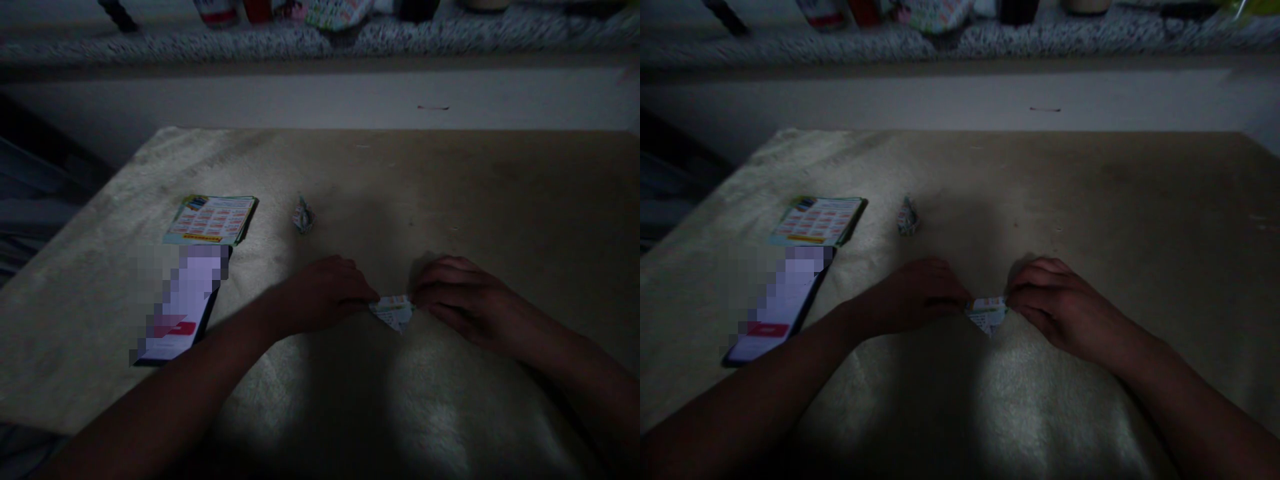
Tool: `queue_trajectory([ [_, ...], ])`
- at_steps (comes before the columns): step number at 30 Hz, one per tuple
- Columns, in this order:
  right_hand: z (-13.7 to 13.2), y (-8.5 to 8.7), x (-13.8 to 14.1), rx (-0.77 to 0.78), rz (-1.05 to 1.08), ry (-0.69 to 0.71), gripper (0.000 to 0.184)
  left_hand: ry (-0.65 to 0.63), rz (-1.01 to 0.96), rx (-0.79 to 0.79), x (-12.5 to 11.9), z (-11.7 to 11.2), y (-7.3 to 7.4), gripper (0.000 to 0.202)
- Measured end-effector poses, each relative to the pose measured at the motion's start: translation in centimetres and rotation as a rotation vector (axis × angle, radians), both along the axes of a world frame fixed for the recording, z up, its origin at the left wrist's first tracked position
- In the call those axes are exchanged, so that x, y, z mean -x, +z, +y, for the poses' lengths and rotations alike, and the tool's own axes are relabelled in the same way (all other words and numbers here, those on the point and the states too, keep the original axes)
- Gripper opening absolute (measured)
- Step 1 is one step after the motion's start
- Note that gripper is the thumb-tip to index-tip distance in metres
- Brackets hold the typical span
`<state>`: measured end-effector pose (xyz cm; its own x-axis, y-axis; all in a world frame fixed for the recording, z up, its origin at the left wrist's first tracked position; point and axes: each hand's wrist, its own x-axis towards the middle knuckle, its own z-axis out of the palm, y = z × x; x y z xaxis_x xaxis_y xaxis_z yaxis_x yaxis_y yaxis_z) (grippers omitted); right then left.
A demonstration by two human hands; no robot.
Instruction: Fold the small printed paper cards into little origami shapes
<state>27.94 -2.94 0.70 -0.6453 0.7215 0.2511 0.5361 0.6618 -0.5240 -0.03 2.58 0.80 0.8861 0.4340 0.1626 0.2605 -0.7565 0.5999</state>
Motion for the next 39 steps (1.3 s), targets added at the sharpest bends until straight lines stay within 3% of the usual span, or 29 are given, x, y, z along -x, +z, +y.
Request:
queue_trajectory([
  [5,0.0,-0.2,-0.1,-0.021,-0.044,0.008,0.016,0.137,0.066,0.081,-0.5,0.3,0.1,0.015],
  [10,-0.2,0.2,0.4,0.000,-0.093,-0.030,0.033,0.126,0.138,0.085,-0.9,0.2,0.8,0.013],
  [15,-0.4,0.0,1.3,0.024,-0.115,-0.109,0.014,0.071,0.208,0.075,-0.8,-0.1,0.9,0.015],
  [19,-0.5,-0.1,1.6,0.104,-0.059,-0.105,0.009,0.057,0.108,-0.053,-0.6,-0.8,0.5,0.015],
  [24,-0.9,0.3,2.2,0.169,-0.015,-0.117,0.018,0.016,-0.030,-0.292,-1.0,-1.8,0.7,0.015],
  [27,-1.1,0.6,2.6,0.194,0.002,-0.056,0.007,-0.032,-0.088,-0.340,-1.3,-2.2,1.0,0.015],
  [29,-1.3,0.8,2.8,0.246,0.071,-0.071,0.015,-0.021,-0.141,-0.328,-1.4,-2.5,1.0,0.014],
  [32,-1.8,0.9,3.1,0.438,0.242,-0.211,0.024,0.116,-0.310,-0.186,-1.6,-2.8,0.9,0.013],
  [35,-2.4,1.0,3.6,0.622,0.402,-0.348,0.026,0.325,-0.424,0.126,-1.9,-3.1,0.7,0.035],
  [39,-2.9,1.1,4.5,0.610,0.534,-0.428,0.023,0.478,-0.324,0.571,-2.5,-3.9,0.6,0.026],
])
